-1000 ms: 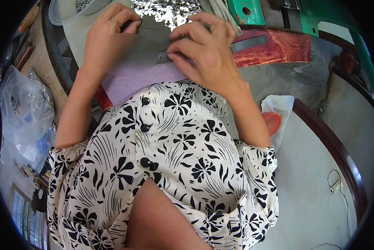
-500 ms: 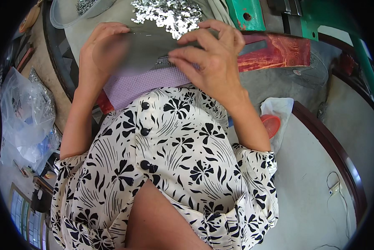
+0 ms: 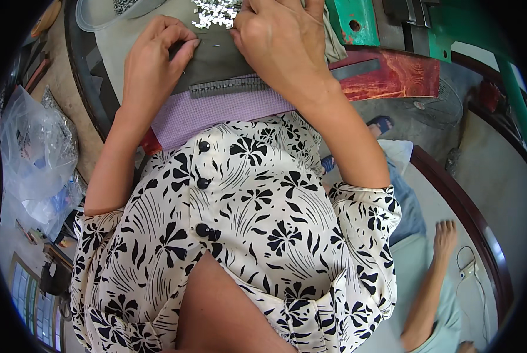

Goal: Manually assembling small metal components onto a strip and using a press machine.

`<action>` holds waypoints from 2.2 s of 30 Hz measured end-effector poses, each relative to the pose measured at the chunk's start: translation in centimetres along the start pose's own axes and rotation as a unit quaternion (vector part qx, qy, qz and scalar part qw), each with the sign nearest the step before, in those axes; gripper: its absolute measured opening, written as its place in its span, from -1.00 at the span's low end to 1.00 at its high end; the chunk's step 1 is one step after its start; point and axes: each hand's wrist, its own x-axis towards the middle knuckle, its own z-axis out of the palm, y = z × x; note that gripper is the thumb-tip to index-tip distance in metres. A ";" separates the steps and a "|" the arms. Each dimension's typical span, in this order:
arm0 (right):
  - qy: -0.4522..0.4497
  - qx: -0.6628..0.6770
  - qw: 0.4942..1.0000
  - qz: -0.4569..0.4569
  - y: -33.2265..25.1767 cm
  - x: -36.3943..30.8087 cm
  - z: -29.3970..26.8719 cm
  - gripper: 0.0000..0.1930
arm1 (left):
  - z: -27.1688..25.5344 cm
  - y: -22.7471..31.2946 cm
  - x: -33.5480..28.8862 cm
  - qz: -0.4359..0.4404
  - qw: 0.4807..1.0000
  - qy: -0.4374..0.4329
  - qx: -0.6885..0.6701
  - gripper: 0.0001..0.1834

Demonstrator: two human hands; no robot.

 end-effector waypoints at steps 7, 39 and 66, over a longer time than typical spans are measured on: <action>-0.246 0.040 0.962 0.111 -2.4 3.0 -3.9 -0.89 | 0.2 0.0 -0.9 0.060 0.997 0.036 -0.030 -0.88; -0.231 -0.035 0.960 0.151 -3.2 -1.9 -6.4 -0.89 | 2.2 2.9 -3.4 0.159 0.985 -0.030 -0.063 -0.83; -0.280 -0.081 0.951 0.100 -3.0 -0.6 -5.6 -0.90 | -0.2 0.6 -1.3 0.067 0.993 -0.053 -0.084 -0.85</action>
